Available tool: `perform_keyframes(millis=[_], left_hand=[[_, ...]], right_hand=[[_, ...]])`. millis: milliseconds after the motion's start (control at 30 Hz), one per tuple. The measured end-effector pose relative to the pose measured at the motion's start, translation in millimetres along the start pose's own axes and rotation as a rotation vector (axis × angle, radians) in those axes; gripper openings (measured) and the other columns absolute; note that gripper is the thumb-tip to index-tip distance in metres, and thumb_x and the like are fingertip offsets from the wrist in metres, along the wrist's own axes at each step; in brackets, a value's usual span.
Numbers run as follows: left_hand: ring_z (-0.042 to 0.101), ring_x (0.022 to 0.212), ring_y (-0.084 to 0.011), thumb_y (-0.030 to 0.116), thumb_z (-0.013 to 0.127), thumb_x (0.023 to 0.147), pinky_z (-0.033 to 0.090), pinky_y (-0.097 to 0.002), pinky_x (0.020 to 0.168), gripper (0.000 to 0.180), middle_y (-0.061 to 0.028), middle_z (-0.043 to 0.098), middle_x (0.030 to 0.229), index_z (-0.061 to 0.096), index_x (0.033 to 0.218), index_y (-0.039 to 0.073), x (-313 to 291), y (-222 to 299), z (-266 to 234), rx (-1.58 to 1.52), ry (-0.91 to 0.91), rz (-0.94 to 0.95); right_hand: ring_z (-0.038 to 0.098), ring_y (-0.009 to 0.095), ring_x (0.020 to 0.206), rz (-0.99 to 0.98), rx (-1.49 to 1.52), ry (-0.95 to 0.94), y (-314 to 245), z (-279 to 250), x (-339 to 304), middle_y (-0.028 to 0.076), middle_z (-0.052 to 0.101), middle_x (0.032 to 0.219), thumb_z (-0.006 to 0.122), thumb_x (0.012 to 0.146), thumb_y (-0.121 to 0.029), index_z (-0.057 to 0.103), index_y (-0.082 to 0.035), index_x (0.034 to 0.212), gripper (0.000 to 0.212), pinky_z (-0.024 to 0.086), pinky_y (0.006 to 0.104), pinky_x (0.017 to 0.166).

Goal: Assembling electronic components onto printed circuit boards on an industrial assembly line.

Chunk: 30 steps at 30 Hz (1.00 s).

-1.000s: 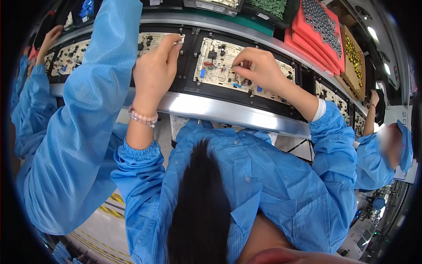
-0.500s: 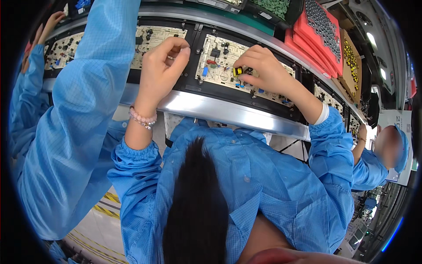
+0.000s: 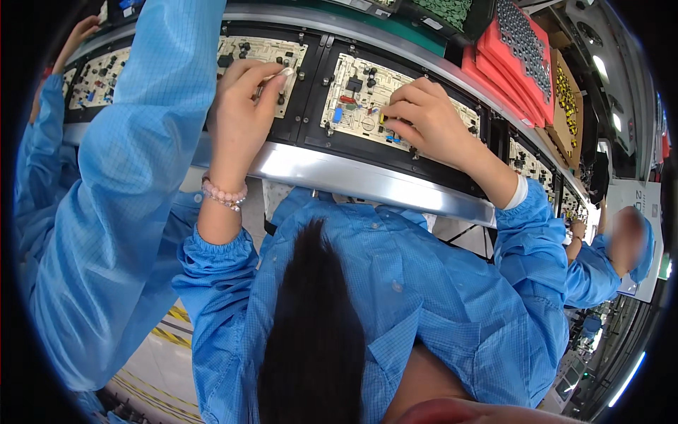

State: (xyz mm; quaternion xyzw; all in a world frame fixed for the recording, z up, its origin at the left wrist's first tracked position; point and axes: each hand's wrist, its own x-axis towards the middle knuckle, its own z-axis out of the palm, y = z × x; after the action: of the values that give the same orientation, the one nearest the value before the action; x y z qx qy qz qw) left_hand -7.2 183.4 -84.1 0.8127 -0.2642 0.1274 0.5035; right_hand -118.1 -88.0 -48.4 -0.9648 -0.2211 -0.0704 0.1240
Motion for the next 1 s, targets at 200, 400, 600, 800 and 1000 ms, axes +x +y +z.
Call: perform_keyframes(millis=[200,400,600,800,1000], left_hand=[[0.063,0.089,-0.0284,0.01,0.063,0.088,0.05,-0.0354,0.073,0.015,-0.0135,0.066,0.093,0.07,0.097,0.002,14,-28,-22,0.31,0.06,0.005],[0.066,0.084,-0.0317,0.022,0.065,0.084,0.051,-0.0409,0.073,0.02,-0.0123,0.071,0.091,0.074,0.094,0.007,45,-48,-48,0.572,0.076,-0.166],[0.068,0.081,-0.0325,0.024,0.067,0.08,0.053,-0.0396,0.071,0.019,-0.0129,0.071,0.085,0.075,0.09,0.011,69,-45,-58,0.718,-0.054,-0.222],[0.069,0.079,-0.0315,0.024,0.067,0.078,0.055,-0.0384,0.072,0.017,-0.0124,0.071,0.084,0.076,0.086,0.012,80,-48,-55,0.775,-0.116,-0.265],[0.07,0.079,-0.027,0.028,0.07,0.076,0.054,-0.0358,0.07,0.021,-0.009,0.072,0.084,0.076,0.09,0.013,86,-64,-53,0.777,-0.136,-0.276]], right_hand=[[0.048,0.033,0.116,-0.055,-0.059,0.05,-9,-17,-17,0.01,0.055,0.123,0.071,0.077,-0.018,0.065,-0.012,0.115,0.039,0.037,0.0445,0.097],[0.048,0.033,0.116,-0.033,-0.054,0.175,-3,-20,-34,0.01,0.055,0.122,0.069,0.076,-0.013,0.063,-0.011,0.114,0.038,0.037,0.0442,0.097],[0.048,0.035,0.117,0.026,-0.075,0.271,6,-21,-55,0.012,0.054,0.124,0.068,0.075,-0.008,0.064,-0.01,0.107,0.033,0.037,0.0444,0.098],[0.045,0.036,0.124,0.225,-0.282,0.419,32,-51,-83,0.015,0.051,0.132,0.064,0.081,-0.01,0.065,-0.008,0.108,0.027,0.032,0.0448,0.104],[0.047,0.03,0.124,0.284,-0.433,0.632,59,-82,-110,0.012,0.051,0.132,0.061,0.088,-0.01,0.066,-0.009,0.106,0.019,0.035,0.0397,0.103]])
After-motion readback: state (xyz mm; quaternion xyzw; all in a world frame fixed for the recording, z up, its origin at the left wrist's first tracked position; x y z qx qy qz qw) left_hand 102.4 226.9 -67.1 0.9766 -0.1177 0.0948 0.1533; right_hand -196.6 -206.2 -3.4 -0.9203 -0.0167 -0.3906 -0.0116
